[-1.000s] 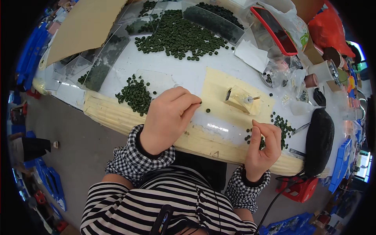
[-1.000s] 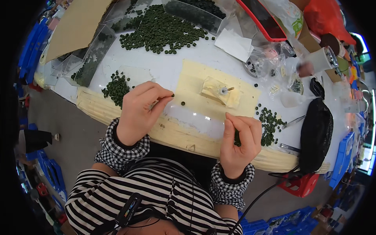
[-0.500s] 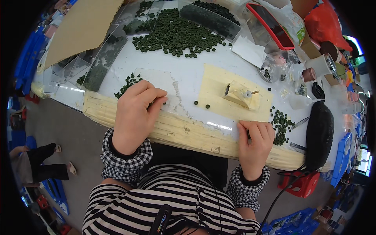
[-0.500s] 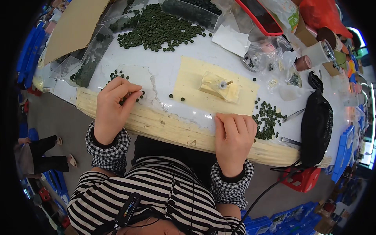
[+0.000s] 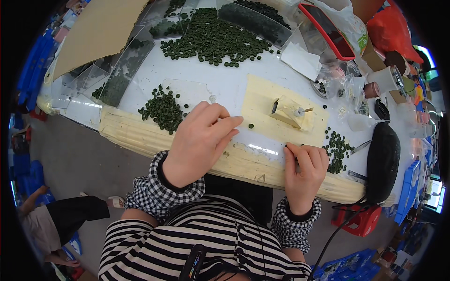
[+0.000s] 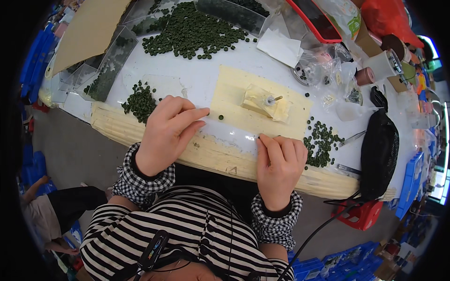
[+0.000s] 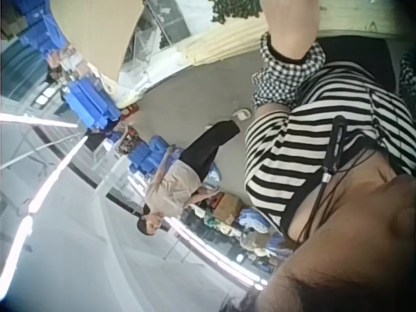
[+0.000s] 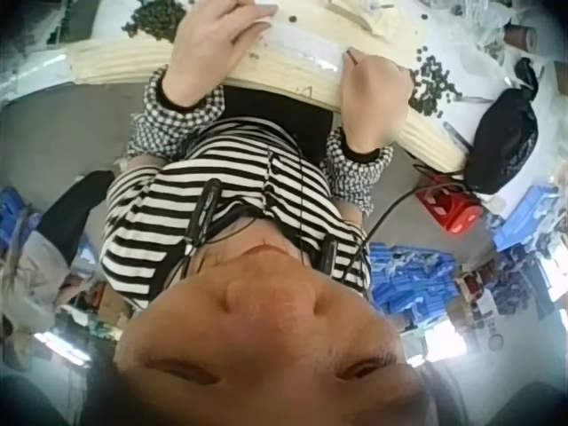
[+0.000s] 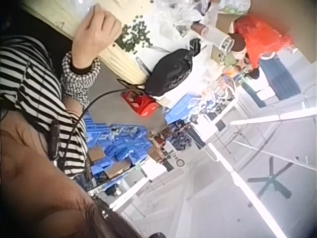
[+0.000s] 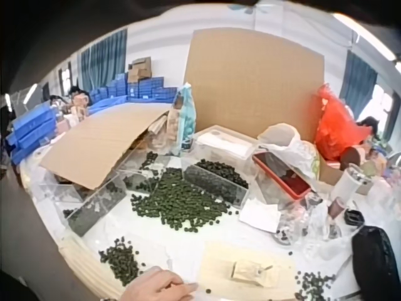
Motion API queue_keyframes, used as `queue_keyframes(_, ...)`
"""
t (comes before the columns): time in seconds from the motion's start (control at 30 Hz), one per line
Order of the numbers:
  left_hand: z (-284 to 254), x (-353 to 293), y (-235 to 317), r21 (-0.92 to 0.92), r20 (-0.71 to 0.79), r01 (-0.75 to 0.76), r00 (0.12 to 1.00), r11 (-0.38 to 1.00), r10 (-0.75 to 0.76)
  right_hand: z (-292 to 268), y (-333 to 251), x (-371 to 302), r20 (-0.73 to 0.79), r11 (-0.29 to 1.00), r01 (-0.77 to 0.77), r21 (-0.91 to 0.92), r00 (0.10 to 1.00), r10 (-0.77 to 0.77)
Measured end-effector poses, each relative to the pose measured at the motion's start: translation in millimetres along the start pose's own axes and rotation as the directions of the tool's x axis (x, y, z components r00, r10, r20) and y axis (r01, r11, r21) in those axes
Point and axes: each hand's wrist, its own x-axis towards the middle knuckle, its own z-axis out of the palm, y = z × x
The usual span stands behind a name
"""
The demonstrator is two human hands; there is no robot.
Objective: Assembling small green plastic components at a workbench.
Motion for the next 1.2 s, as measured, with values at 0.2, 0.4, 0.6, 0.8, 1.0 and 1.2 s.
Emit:
queue_keyframes(0.2, 25.0, 7.5, -1.8, -0.011, 0.032, -0.043, 0.999, 0.999, 0.043, 9.9, 2.2, -3.6, -0.055, 0.999, 0.005, 0.044, 0.998, -0.002)
queue_keyframes(0.4, 7.2, 9.4, 5.1, -0.712, 0.174, 0.281, 0.958, 0.644, -0.226, 9.2, 2.5, -3.8, -0.062, 0.999, 0.012, 0.047, 0.998, -0.009)
queue_keyframes(0.6, 5.8, 6.8, 0.2, -0.920, 0.337, 0.284, 0.925, -0.269, -0.175, 8.0, 1.4, -3.6, -0.069, 0.997, 0.014, 0.076, 0.998, -0.008)
queue_keyframes(0.8, 15.3, 1.1, -3.8, -0.882, 0.389, 0.330, 0.913, -0.337, -0.123, 7.9, 1.6, -3.5, -0.078, 0.996, 0.017, 0.084, 0.997, -0.010)
queue_keyframes(1.0, 14.1, 1.7, -1.1, -0.868, 0.426, 0.359, 0.893, -0.344, -0.142, 8.4, 2.0, -4.3, -0.082, 0.996, 0.020, 0.090, 0.997, -0.012)
queue_keyframes(1.2, 11.4, 3.0, 1.7, -0.862, 0.458, 0.382, 0.868, -0.333, -0.189, 7.8, 0.4, -3.2, -0.070, 0.995, 0.014, 0.094, 0.997, -0.007)
